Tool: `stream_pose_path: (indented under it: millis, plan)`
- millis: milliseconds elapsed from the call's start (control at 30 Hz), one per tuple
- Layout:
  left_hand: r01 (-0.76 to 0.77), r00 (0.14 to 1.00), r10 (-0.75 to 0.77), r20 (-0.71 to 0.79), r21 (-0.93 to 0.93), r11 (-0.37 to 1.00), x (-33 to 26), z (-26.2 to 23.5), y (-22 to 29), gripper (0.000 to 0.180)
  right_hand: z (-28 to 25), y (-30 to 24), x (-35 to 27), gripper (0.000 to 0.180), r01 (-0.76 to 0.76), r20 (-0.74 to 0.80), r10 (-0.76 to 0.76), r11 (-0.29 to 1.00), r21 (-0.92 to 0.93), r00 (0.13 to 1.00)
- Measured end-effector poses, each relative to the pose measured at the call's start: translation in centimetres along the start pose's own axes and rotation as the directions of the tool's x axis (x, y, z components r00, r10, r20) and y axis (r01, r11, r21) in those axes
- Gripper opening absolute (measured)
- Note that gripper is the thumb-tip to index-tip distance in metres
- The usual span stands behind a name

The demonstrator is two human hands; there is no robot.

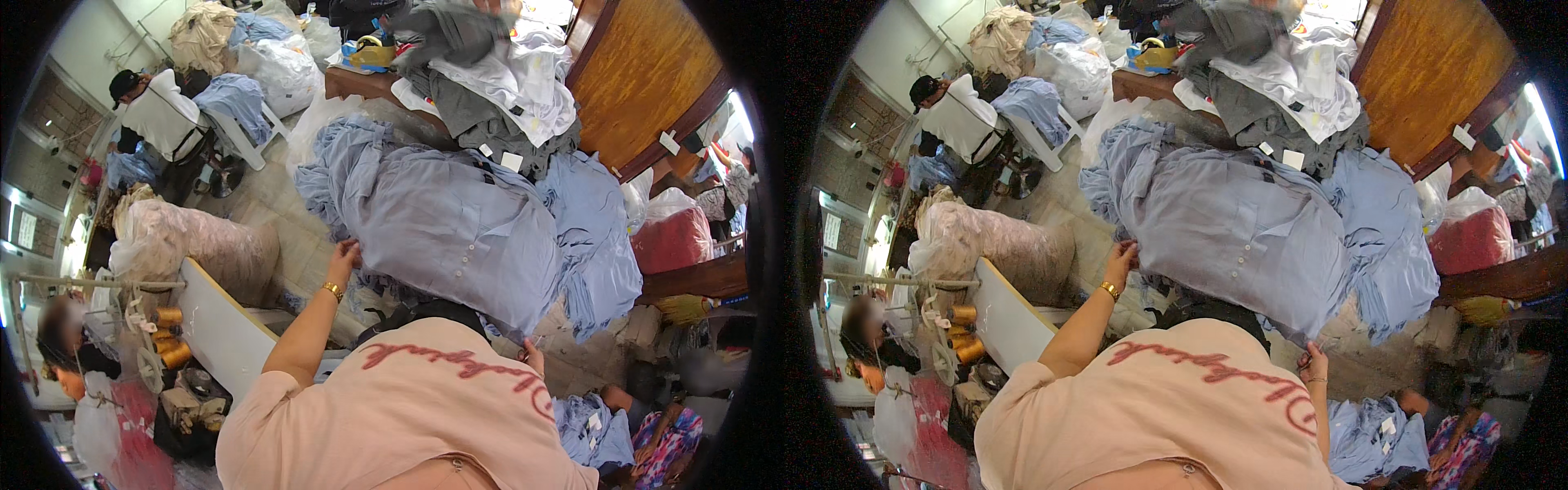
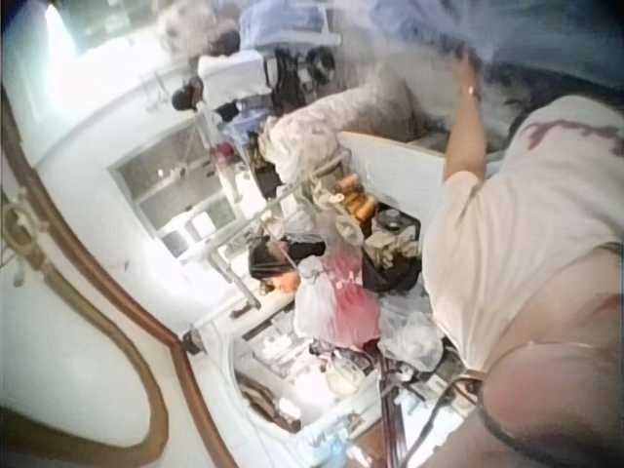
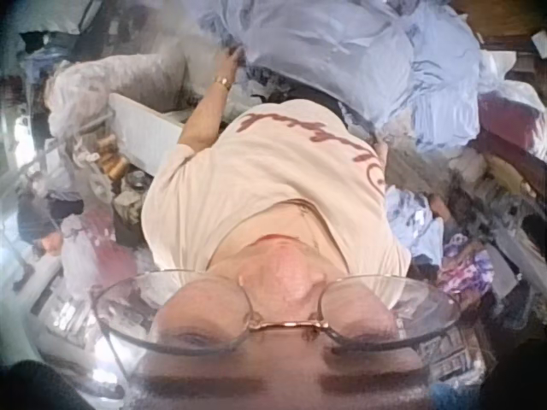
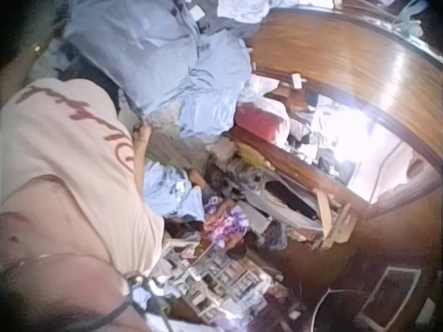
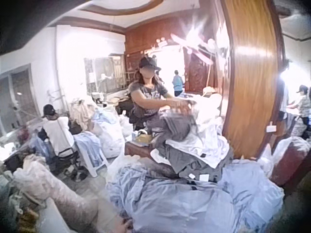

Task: The person picks up and unfolds light blue button-down shirts from a large pile, checking the collar and front buttons of each garment before placing them back down.

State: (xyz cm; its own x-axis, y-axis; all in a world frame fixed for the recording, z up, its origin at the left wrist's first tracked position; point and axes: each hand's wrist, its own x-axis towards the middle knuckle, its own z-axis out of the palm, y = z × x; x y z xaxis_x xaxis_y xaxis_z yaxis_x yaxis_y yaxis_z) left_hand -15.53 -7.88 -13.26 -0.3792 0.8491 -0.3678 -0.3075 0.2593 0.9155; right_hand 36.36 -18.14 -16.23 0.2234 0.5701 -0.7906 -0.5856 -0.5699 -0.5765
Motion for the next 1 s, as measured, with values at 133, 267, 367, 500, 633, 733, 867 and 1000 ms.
stream_pose_path:
  millis: [133, 267, 367, 500, 633, 733, 867, 1000]
  plan:
    - [0.086, 0.93, -0.213, 0.299, 0.385, 0.919, -0.2, -0.2, 2.7, 0.03, -0.5, 1.2, -0.1, 0.012, 0.051, -0.143, -0.064, 0.994, -0.096, 0.988]
    - [-0.389, 0.913, 0.406, -0.043, 0.204, 0.898, 4.0, -2.4, 0.5, 0.048, -0.6, 0.1, 0.1, 0.013, 0.185, -0.161, -0.165, 0.975, 0.121, 0.973]
    - [-0.209, 0.974, 0.189, 0.125, 0.169, 0.963, 4.5, -1.6, 2.6, 0.052, 0.2, -0.8, -2.6, 0.016, 0.298, -0.158, -0.285, 0.952, 0.067, 0.946]
    - [-0.016, 0.999, 0.013, 0.033, 0.071, 0.997, 5.4, -2.0, 2.2, 0.041, 1.3, -1.9, -4.6, 0.016, 0.34, -0.064, -0.346, 0.936, -0.094, 0.936]
    - [-0.118, 0.926, -0.003, 0.378, 0.297, 0.948, 2.7, -2.9, 1.9, 0.038, 1.7, -2.7, -5.7, 0.02, 0.346, -0.038, -0.427, 0.779, -0.524, 0.903]
    - [-0.306, 0.893, 0.033, 0.449, 0.55, 0.777, 2.4, -0.8, 12.0, 0.029, 0.8, -6.1, -7.5, 0.023, 0.404, -0.012, -0.556, 0.619, -0.674, 0.831]
    - [-0.465, 0.812, 0.486, 0.323, -0.145, 0.873, -0.1, 5.7, 27.4, 0.014, 11.9, -16.8, -11.4, 0.011, 0.778, -0.139, -0.945, 0.322, -0.54, 0.295]
    - [-0.843, 0.464, 0.693, 0.552, 0.516, 0.153, 6.0, 13.7, 33.4, 0.021, 17.9, -25.6, -14.7, 0.021, 0.546, 0.283, -0.95, -0.309, -0.778, -0.135]
